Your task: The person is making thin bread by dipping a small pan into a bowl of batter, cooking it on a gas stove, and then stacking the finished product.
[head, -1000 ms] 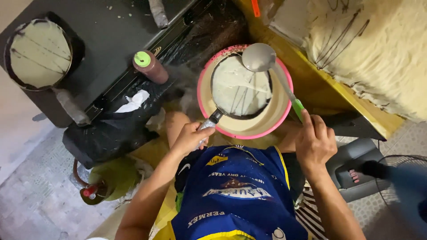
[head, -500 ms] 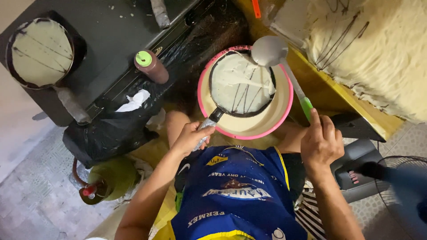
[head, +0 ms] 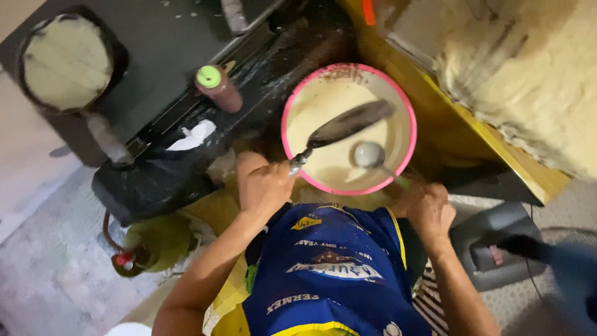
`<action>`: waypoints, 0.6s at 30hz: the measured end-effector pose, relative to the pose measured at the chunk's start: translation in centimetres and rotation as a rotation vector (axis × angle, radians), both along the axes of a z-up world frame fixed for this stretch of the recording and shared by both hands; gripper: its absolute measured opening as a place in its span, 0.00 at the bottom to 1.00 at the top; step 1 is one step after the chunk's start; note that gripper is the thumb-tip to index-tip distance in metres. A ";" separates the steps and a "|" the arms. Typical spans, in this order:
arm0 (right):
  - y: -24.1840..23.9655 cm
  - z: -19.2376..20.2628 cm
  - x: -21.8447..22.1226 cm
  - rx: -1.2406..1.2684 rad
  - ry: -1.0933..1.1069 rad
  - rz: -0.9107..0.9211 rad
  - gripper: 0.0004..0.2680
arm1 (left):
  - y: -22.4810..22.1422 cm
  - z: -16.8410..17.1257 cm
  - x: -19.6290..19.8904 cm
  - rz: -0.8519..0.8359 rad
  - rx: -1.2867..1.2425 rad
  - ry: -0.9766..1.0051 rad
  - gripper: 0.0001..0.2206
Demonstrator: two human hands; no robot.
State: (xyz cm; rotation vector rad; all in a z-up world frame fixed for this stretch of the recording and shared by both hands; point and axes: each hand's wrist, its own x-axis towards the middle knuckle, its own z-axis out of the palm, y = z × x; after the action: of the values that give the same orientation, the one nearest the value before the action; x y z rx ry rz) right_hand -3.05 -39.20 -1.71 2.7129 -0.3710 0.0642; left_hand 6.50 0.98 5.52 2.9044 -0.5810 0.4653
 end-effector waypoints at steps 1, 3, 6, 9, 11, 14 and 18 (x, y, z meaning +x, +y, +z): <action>-0.7 -2.1 -0.4 0.086 0.137 -0.048 0.13 | 0.2 -1.4 0.0 -0.061 0.026 -0.081 0.11; 4.3 1.7 3.2 0.171 0.278 -0.041 0.11 | -0.1 -4.9 -0.2 -0.070 0.070 -0.163 0.08; 12.0 14.3 4.7 0.230 0.365 -0.043 0.16 | -1.0 -7.5 -0.3 0.049 -0.146 -0.084 0.10; 11.0 12.5 5.0 0.105 0.455 -0.008 0.25 | -1.5 -4.2 -0.2 0.074 -0.159 0.271 0.12; 15.0 17.3 5.5 0.164 0.563 -0.175 0.16 | -2.3 -5.3 -0.2 0.269 -0.560 0.883 0.20; 19.4 21.5 8.0 0.208 0.801 -0.349 0.23 | -2.2 -2.3 -1.4 0.362 -1.100 1.275 0.16; 9.9 8.0 6.7 0.164 0.544 -0.159 0.35 | -3.1 -3.3 -2.9 0.342 -1.467 1.313 0.18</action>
State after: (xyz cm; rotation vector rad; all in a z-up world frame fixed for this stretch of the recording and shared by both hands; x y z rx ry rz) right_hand 3.65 -29.27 6.26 2.7019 -0.4340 -0.7595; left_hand 3.64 -2.13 2.20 1.3082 0.3750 -0.7089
